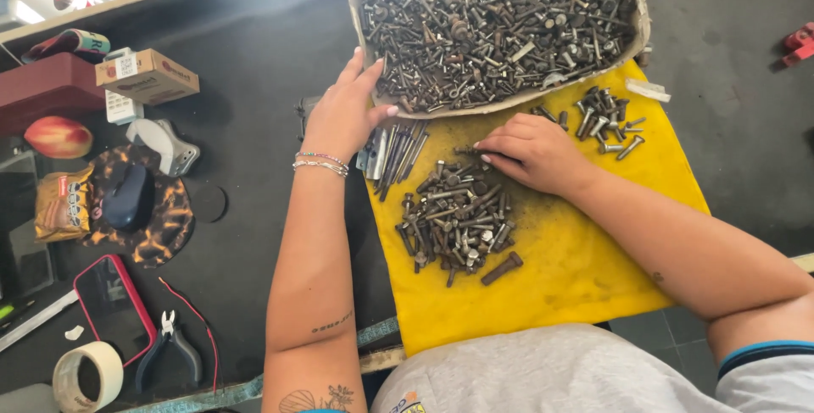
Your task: The person sorts small metal fasteners from a large bag onto a yellow mat, picking them up by hand and placing them into separate piles. The person occasionally picks up individual fasteners to look at them before placing them down.
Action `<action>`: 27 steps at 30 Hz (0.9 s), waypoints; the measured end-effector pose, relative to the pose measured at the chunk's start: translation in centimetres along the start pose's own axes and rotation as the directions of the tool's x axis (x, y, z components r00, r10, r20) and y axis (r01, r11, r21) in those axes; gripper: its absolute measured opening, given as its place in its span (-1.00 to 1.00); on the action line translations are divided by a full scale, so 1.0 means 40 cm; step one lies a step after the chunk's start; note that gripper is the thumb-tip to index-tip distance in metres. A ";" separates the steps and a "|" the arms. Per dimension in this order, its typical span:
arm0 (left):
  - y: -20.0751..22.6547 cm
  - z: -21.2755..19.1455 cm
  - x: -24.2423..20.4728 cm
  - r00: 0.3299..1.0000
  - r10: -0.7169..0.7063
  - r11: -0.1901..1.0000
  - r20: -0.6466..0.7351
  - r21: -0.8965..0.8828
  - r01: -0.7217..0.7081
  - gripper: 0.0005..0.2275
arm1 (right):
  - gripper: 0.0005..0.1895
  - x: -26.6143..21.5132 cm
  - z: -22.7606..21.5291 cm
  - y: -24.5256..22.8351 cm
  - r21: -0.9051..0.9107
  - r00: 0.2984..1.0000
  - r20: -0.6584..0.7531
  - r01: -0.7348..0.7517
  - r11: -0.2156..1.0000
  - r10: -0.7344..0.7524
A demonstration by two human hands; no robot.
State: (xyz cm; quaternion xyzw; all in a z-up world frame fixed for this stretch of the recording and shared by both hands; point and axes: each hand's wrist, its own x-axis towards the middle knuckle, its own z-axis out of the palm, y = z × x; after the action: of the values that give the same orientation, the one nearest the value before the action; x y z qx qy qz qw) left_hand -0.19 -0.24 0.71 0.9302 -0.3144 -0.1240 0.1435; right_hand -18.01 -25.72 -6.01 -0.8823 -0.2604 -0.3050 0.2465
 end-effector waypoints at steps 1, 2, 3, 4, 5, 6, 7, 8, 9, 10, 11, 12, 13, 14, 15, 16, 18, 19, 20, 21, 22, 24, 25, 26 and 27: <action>0.000 -0.001 -0.003 1.000 0.002 1.000 0.003 0.001 -0.002 -0.38 | -0.90 -0.004 0.002 -0.002 0.000 1.000 -0.001 -0.004 1.000 0.004; 0.001 -0.006 -0.002 1.000 -0.005 1.000 0.021 0.000 0.005 -0.38 | -0.90 -0.003 0.002 -0.001 0.005 1.000 -0.004 -0.006 1.000 0.006; 0.002 -0.010 -0.002 0.999 -0.011 1.000 0.039 -0.001 0.011 -0.38 | -0.90 -0.003 0.002 0.000 0.009 1.000 -0.007 -0.009 1.000 0.009; 0.002 -0.009 -0.002 0.999 -0.009 1.000 0.038 -0.001 0.009 -0.38 | -0.90 -0.002 0.000 -0.001 0.007 1.000 -0.008 -0.009 1.000 0.009; 0.001 -0.007 -0.003 0.999 -0.013 1.000 0.033 0.002 0.013 -0.38 | -0.90 -0.001 0.000 -0.003 0.008 1.000 -0.009 -0.011 1.000 0.011; 0.001 -0.006 -0.003 0.999 -0.017 1.000 0.028 0.005 0.017 -0.38 | -0.90 0.001 -0.001 -0.004 0.008 1.000 -0.009 -0.013 1.000 0.013; 0.000 -0.007 -0.003 1.000 -0.015 1.000 0.027 0.005 0.014 -0.38 | -0.90 0.001 -0.001 -0.003 0.006 1.000 -0.011 -0.013 1.000 0.013; 0.000 -0.008 -0.003 1.000 -0.012 1.000 0.029 0.008 0.012 -0.38 | -0.89 0.000 0.000 -0.003 0.009 1.000 -0.009 -0.016 1.000 0.016; -0.001 -0.008 -0.004 0.999 -0.009 1.000 0.031 0.010 0.009 -0.38 | -0.89 -0.001 0.000 -0.002 0.013 1.000 -0.008 -0.019 1.000 0.019; 0.002 -0.009 -0.006 0.999 -0.007 1.000 0.032 0.010 0.007 -0.38 | -0.89 -0.004 0.002 -0.001 0.011 1.000 -0.009 -0.021 1.000 0.021; 0.004 -0.011 -0.009 1.000 -0.006 1.000 0.028 0.004 0.006 -0.38 | -0.89 -0.006 0.004 0.001 0.007 1.000 -0.008 -0.020 1.000 0.021; 0.007 -0.013 -0.009 1.000 -0.005 1.000 0.023 -0.004 0.005 -0.38 | -0.88 -0.008 0.005 0.003 0.002 1.000 -0.008 -0.020 1.000 0.020; 0.006 -0.012 -0.011 1.000 -0.002 1.000 0.024 -0.003 0.002 -0.38 | -0.88 -0.008 0.004 0.001 0.000 1.000 -0.009 -0.022 1.000 0.022; 0.005 -0.012 -0.011 1.000 0.000 1.000 0.021 -0.008 0.000 -0.38 | -0.89 -0.006 0.004 0.000 -0.003 1.000 -0.005 -0.025 1.000 0.025; 0.004 -0.012 -0.011 1.000 0.002 1.000 0.019 -0.012 -0.002 -0.38 | -0.89 -0.005 0.003 -0.001 -0.006 1.000 -0.002 -0.028 1.000 0.028; 0.004 -0.012 -0.011 1.000 0.004 1.000 0.018 -0.013 -0.004 -0.38 | -0.89 -0.007 0.004 0.000 -0.008 1.000 -0.002 -0.028 1.000 0.028; 0.005 -0.011 -0.010 1.000 0.002 1.000 0.013 -0.009 -0.001 -0.39 | -0.88 -0.010 0.006 0.000 -0.008 0.999 -0.006 -0.037 0.999 0.037; 0.004 -0.012 -0.009 1.000 0.003 1.000 0.011 -0.009 -0.003 -0.39 | -0.88 -0.009 0.006 0.001 -0.010 0.999 -0.006 -0.036 0.999 0.036; 0.003 -0.013 -0.010 1.000 0.000 1.000 0.016 -0.002 0.000 -0.39 | -0.88 -0.008 0.006 0.001 -0.007 0.999 -0.003 -0.037 0.999 0.037; 0.003 -0.014 -0.010 1.000 -0.003 1.000 0.021 0.004 0.003 -0.39 | -0.89 -0.008 0.006 0.002 -0.005 0.999 -0.001 -0.037 0.999 0.037; 0.004 -0.015 -0.010 1.000 -0.001 1.000 0.018 0.004 0.001 -0.39 | -0.89 -0.007 0.006 0.002 -0.007 0.999 -0.001 -0.036 0.999 0.036; 0.007 -0.015 -0.010 0.999 -0.010 1.000 0.031 0.000 0.010 -0.39 | -0.88 -0.007 0.007 0.001 -0.005 1.000 -0.005 -0.027 1.000 0.027; 0.008 -0.017 -0.010 0.999 -0.009 1.000 0.031 0.000 0.009 -0.39 | -0.88 -0.008 0.007 0.003 -0.007 1.000 -0.005 -0.027 1.000 0.027; 0.009 -0.018 -0.010 1.000 -0.012 1.000 0.029 -0.001 0.012 -0.40 | -0.88 -0.009 0.007 0.003 -0.005 1.000 -0.008 -0.030 1.000 0.030; 0.010 -0.018 -0.011 1.000 -0.015 1.000 0.028 -0.002 0.015 -0.40 | -0.89 -0.011 0.008 0.004 -0.003 0.999 -0.010 -0.033 0.999 0.033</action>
State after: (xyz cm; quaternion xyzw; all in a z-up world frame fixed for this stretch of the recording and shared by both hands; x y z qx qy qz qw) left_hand -0.52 -0.12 1.59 0.9306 -0.3092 -0.1382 0.1390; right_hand -18.09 -25.77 -6.56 -0.8853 -0.2442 -0.3056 0.2515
